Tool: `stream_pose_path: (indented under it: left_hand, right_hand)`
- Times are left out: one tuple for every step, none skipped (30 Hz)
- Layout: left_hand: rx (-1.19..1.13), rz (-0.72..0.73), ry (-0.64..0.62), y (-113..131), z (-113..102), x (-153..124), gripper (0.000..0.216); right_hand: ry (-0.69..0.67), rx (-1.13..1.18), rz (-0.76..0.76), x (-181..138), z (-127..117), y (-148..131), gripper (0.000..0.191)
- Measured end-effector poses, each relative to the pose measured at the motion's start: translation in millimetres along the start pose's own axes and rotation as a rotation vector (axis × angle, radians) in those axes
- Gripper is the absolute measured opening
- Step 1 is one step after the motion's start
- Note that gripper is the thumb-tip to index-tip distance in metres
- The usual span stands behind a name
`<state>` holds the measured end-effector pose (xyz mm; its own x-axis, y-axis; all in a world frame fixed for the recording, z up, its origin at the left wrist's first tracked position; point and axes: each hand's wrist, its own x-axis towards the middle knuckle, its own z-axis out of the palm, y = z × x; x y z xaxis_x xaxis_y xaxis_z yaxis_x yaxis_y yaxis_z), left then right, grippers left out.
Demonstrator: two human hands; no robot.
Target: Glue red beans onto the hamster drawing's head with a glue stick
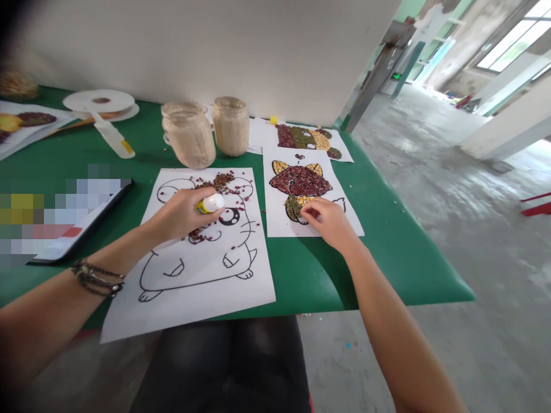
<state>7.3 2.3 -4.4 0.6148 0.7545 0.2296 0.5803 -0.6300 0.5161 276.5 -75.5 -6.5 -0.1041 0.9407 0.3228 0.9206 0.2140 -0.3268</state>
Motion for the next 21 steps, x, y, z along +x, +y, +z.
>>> stream_pose_path:
  left_hand:
    - [0.001,0.003,0.0,0.4,0.0,0.0,0.017]
    - [0.003,0.003,0.0,0.6,0.0,0.0,0.016]
    - [0.003,0.002,-0.003,0.8,-0.1,0.1,0.016]
    - [0.004,0.0,-0.006,0.9,-0.3,0.2,0.015]
    - [0.007,-0.002,-0.009,0.9,-0.4,0.4,0.015]
    - [0.01,-0.002,-0.011,0.9,-0.6,0.5,0.014]
    - [0.015,-0.003,-0.013,0.8,-0.7,0.6,0.014]
    - [0.02,-0.004,-0.014,0.7,-0.8,0.7,0.014]
    - [0.024,-0.005,-0.015,0.5,-0.8,0.7,0.013]
    - [0.027,-0.003,-0.015,0.3,-0.8,0.8,0.013]
    - [0.029,0.003,-0.015,0.2,-0.7,0.7,0.013]
    - [0.03,0.011,-0.012,0.0,-0.6,0.7,0.013]
    - [0.03,0.017,-0.009,-0.2,-0.5,0.7,0.013]
    - [0.027,0.022,-0.008,-0.3,-0.4,0.6,0.013]
    - [0.025,0.024,-0.007,-0.5,-0.3,0.6,0.013]
    - [0.023,0.025,-0.007,-0.6,-0.1,0.6,0.014]
    - [0.023,0.025,-0.007,-0.8,0.1,0.5,0.014]
    - [0.024,0.028,-0.007,-1.1,0.3,0.5,0.014]
    - [0.025,0.034,-0.003,-1.4,0.5,0.4,0.015]
    - [0.026,0.042,0.002,-1.8,0.6,0.3,0.016]
    - [0.025,0.05,0.006,-2.1,0.8,0.2,0.016]
  right_hand:
    - [-0.002,-0.014,0.0,0.5,0.2,0.0,0.014]
    - [0.001,-0.024,0.004,0.9,0.5,0.1,0.014]
    - [0.006,-0.032,0.01,1.4,0.8,0.2,0.013]
    - [0.01,-0.036,0.016,1.7,1.1,0.2,0.013]
    - [0.012,-0.036,0.019,2.1,1.4,0.1,0.013]
    - [0.013,-0.033,0.021,2.4,1.7,0.0,0.012]
    - [0.014,-0.029,0.022,2.6,1.9,-0.3,0.012]
    - [0.014,-0.025,0.023,2.8,2.2,-0.7,0.012]
    - [0.015,-0.021,0.027,2.9,2.4,-1.0,0.011]
    - [0.016,-0.016,0.036,3.0,2.6,-1.3,0.011]
    - [0.02,-0.008,0.049,3.0,2.8,-1.3,0.01]
    - [0.028,0.006,0.065,2.9,3.0,-1.2,0.009]
    - [0.042,0.029,0.085,2.8,3.2,-0.8,0.009]
    - [0.061,0.058,0.108,2.7,3.3,-0.3,0.008]
    - [0.083,0.092,0.131,2.6,3.4,0.2,0.008]
    - [0.104,0.125,0.153,2.5,3.4,0.7,0.008]
    - [0.118,0.155,0.17,2.5,3.5,1.0,0.008]
    - [0.124,0.176,0.183,2.7,3.5,1.0,0.008]
    - [0.12,0.187,0.192,2.9,3.6,0.9,0.008]
    - [0.111,0.19,0.196,3.2,3.7,0.6,0.008]
    - [0.1,0.188,0.197,3.5,3.9,0.1,0.008]
